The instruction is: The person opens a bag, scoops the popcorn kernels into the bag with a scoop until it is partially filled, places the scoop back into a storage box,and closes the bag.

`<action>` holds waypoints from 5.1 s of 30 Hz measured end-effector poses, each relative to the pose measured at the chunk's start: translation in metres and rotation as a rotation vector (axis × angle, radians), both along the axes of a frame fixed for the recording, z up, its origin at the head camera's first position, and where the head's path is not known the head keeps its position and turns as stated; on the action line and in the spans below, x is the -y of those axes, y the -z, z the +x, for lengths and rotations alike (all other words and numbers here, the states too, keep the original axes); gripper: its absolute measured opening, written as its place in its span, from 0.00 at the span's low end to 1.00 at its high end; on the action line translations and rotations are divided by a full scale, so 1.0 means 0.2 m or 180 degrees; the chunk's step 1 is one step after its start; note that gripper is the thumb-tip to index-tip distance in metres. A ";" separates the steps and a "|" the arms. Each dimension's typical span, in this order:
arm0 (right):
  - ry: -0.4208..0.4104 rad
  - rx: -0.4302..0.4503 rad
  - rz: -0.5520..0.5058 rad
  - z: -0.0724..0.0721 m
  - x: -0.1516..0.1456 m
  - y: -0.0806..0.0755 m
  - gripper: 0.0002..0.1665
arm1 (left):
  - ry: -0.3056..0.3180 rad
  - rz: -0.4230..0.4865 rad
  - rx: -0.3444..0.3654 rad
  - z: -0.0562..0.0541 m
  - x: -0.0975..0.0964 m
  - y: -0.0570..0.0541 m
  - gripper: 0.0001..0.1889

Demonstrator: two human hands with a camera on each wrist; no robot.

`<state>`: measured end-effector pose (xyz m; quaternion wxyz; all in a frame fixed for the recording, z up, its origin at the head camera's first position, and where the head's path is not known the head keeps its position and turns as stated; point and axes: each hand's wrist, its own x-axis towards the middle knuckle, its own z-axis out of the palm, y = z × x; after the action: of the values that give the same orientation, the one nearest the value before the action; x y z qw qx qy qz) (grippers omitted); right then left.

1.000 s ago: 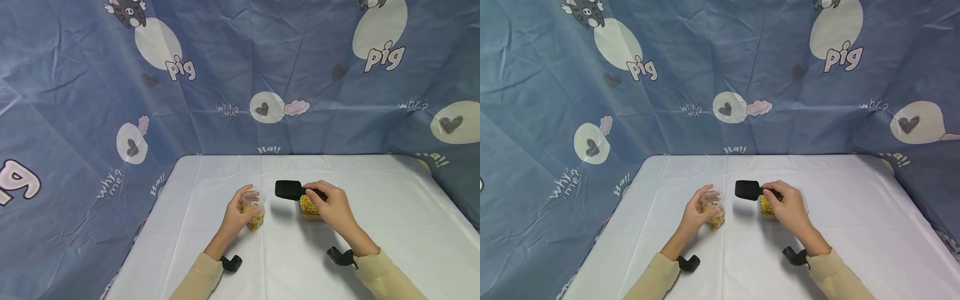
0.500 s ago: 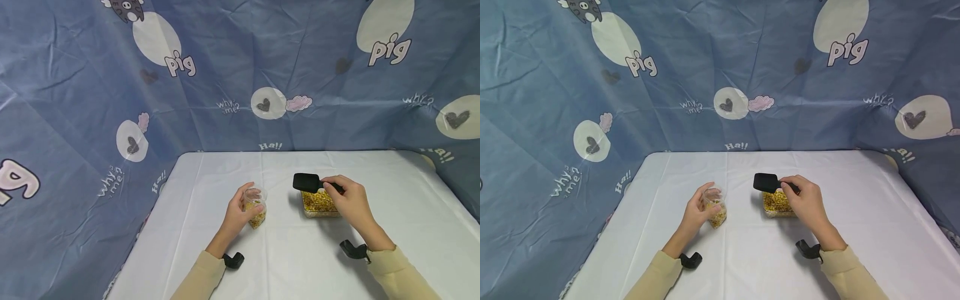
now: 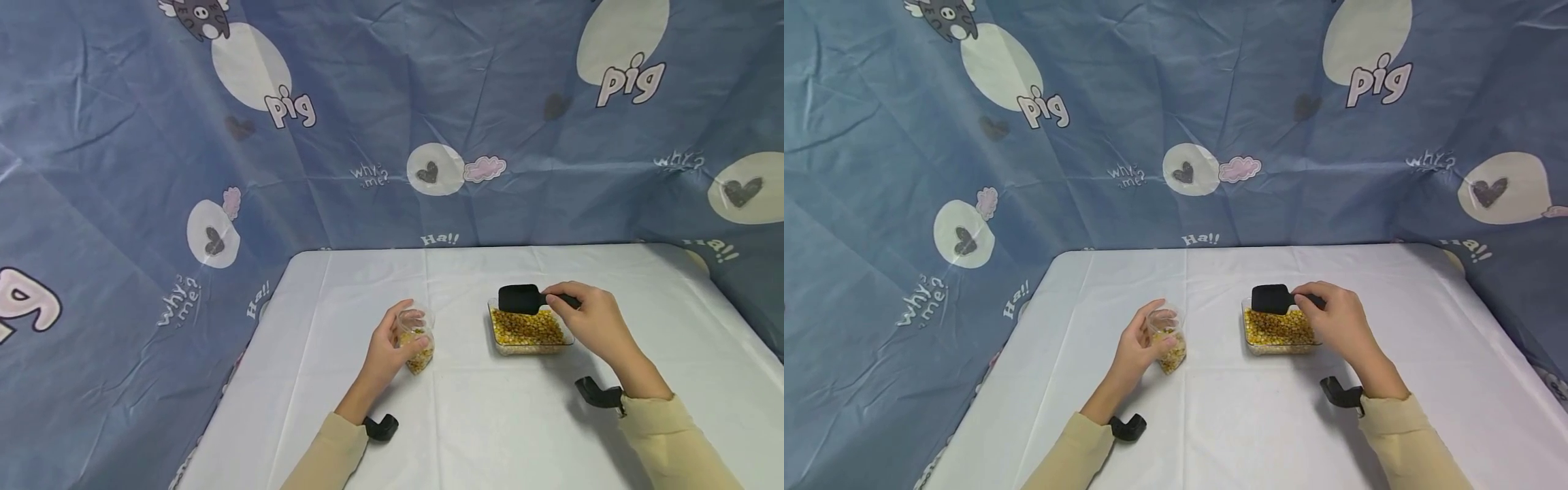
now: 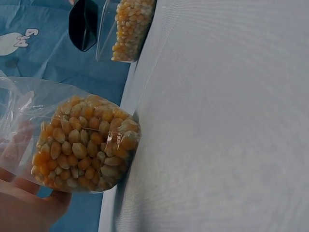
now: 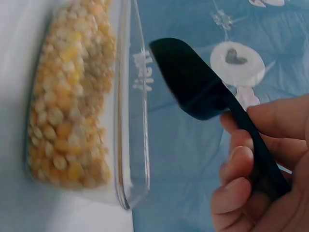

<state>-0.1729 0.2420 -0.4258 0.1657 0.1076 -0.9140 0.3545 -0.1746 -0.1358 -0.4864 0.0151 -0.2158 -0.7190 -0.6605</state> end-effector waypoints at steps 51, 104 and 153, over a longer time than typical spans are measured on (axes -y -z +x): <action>-0.0304 0.0849 0.0224 -0.05 -0.06 0.08 0.15 | 0.0070 0.0013 -0.0003 0.06 -0.01 -0.09 0.36; -0.0801 0.1759 -0.0609 -0.04 -0.11 0.06 0.13 | 0.0076 -0.0050 -0.0106 0.00 0.00 0.00 0.34; -0.0334 0.1463 -0.1783 0.08 -0.15 0.09 0.19 | 0.0111 -0.0054 0.0023 0.05 0.00 -0.10 0.36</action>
<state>-0.1574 0.2724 -0.4438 -0.0394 0.0224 -0.7881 0.6139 -0.1643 -0.1352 -0.4666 -0.0009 -0.2260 -0.7208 -0.6553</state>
